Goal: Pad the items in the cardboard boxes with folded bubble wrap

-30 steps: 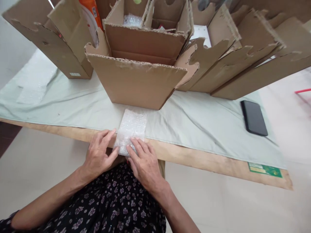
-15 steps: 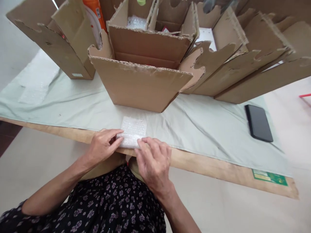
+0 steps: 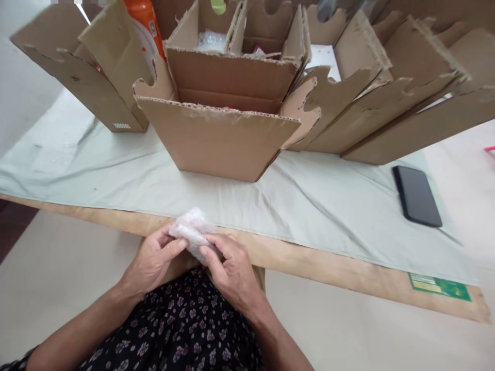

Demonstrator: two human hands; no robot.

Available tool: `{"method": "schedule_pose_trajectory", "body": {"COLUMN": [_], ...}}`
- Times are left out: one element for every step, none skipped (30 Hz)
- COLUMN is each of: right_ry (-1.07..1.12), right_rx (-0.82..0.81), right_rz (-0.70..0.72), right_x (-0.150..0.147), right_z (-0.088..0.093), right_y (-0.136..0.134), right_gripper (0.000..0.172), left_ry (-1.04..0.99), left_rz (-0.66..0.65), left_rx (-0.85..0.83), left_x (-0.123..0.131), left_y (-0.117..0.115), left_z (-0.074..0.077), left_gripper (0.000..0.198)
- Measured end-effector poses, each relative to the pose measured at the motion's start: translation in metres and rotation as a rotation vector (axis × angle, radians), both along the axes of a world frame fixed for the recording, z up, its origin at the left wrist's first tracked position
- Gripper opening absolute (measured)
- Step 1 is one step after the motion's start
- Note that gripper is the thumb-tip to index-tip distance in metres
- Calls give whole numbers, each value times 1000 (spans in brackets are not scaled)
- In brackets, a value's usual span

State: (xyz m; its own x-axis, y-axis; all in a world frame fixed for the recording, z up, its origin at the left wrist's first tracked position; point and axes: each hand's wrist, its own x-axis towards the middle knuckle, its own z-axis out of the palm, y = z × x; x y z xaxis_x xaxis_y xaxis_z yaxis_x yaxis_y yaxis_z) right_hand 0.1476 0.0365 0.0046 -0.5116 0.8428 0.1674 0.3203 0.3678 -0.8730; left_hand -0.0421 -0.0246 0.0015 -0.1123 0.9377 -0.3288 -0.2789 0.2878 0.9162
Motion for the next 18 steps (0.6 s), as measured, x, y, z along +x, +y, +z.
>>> {"method": "schedule_pose_trajectory", "body": {"right_ry": [-19, -43, -69, -92, -109, -127, -142, -154, -162, -166, -166, -168, -172, -176, -183, -186, -191, -199], "right_rx": [6, 33, 63, 83, 86, 74, 65, 66, 82, 112, 153, 189, 217, 241, 271, 310, 355, 404], "right_rz": [-1, -27, -55, -62, -39, 3, 46, 82, 112, 132, 143, 151, 157, 148, 102, 9, -113, -246], "right_x": [4, 9, 14, 19, 24, 28, 29, 30, 29, 27, 27, 28, 31, 37, 45, 56, 67, 78], "right_z": [3, 5, 7, 10, 12, 15, 19, 23, 27, 33, 39, 46, 54, 64, 74, 85, 96, 108], "right_y": [-1, -1, -1, 1, 3, 5, 7, 9, 12, 14, 18, 22, 27, 34, 42, 52, 64, 78], "right_gripper": [15, 18, 29, 47, 66, 80, 84, 75, 57, 35, 17, 10, 13, 15, 14, 12, 11, 15], "left_ry": [11, 71, 167, 276, 375, 449, 493, 516, 530, 545, 567, 607, 672, 763, 878, 1008, 1135, 1245], "left_rz": [8, 10, 4, -25, -68, -115, -158, -196, -229, -257, -272, -273, -253, -208, -139, -49, 37, 113], "left_rx": [8, 25, 56, 104, 175, 263, 351, 418, 461, 487, 508, 540, 593, 664, 744, 821, 882, 935], "left_x": [3, 5, 7, 8, 10, 13, 15, 18, 19, 20, 18, 15, 8, 0, -11, -22, -34, -44], "left_y": [2, 4, 6, 7, 8, 9, 9, 8, 9, 10, 12, 16, 22, 31, 43, 57, 73, 90], "left_z": [1, 3, 6, 11, 15, 19, 21, 23, 23, 23, 23, 25, 29, 36, 44, 55, 67, 80], "left_gripper": [34, 28, 22, 19, 18, 19, 21, 22, 22, 23, 23, 25, 28, 34, 41, 49, 53, 57]}}
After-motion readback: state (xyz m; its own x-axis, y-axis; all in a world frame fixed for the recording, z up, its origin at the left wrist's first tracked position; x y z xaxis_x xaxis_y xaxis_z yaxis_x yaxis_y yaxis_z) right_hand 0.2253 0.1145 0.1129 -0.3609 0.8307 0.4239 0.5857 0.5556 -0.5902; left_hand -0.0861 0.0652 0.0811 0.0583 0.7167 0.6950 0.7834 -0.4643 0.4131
